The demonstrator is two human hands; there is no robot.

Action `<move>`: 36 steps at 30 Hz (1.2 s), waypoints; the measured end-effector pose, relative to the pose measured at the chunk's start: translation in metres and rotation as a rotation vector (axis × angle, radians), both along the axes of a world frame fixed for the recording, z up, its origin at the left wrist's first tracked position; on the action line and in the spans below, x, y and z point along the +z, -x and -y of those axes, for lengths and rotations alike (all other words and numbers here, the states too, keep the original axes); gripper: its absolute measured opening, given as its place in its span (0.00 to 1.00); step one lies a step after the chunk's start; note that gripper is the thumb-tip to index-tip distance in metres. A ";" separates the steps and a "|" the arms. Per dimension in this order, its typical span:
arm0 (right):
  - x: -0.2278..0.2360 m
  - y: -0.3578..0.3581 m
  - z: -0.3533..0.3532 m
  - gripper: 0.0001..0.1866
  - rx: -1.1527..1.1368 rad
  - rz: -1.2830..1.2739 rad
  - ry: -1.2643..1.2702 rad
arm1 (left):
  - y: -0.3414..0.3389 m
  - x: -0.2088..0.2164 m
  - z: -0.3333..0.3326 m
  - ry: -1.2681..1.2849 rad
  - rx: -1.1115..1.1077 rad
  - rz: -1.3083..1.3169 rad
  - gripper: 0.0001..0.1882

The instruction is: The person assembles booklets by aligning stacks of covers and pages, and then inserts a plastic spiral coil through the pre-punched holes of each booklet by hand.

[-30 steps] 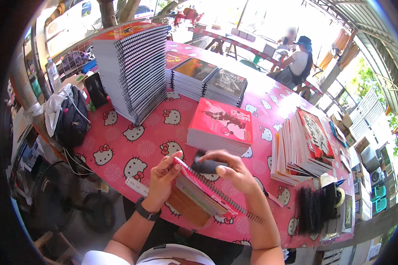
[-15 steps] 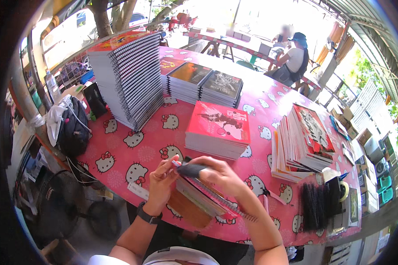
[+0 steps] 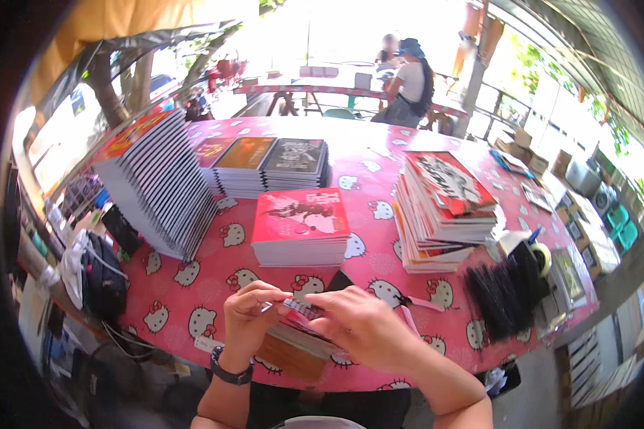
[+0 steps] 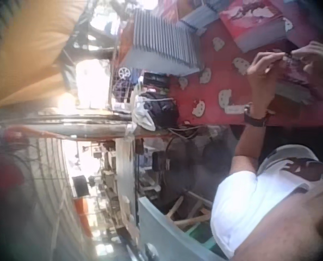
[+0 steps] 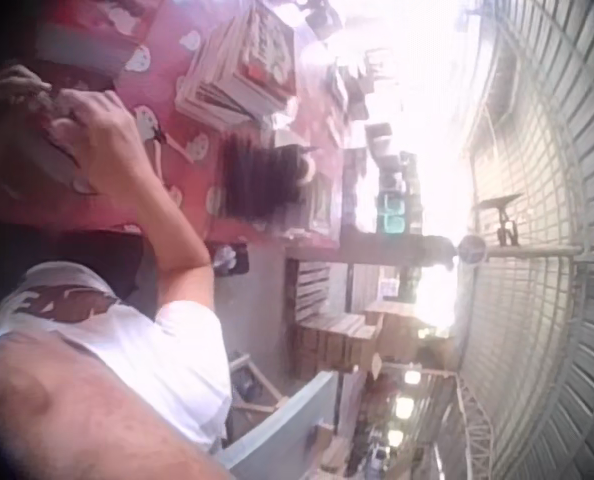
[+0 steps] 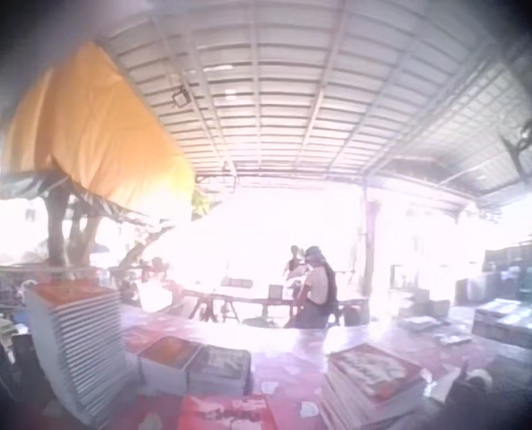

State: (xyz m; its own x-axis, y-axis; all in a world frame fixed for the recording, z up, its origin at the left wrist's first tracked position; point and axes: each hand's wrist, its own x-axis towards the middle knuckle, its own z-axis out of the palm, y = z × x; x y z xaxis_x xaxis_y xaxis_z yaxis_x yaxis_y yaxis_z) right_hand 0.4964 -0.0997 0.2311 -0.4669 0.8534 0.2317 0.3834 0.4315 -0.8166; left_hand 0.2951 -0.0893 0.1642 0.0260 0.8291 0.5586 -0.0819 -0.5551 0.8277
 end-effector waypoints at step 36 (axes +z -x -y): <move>-0.021 0.027 0.027 0.13 -0.191 -0.149 -0.343 | -0.012 0.001 0.014 0.008 -0.177 0.178 0.09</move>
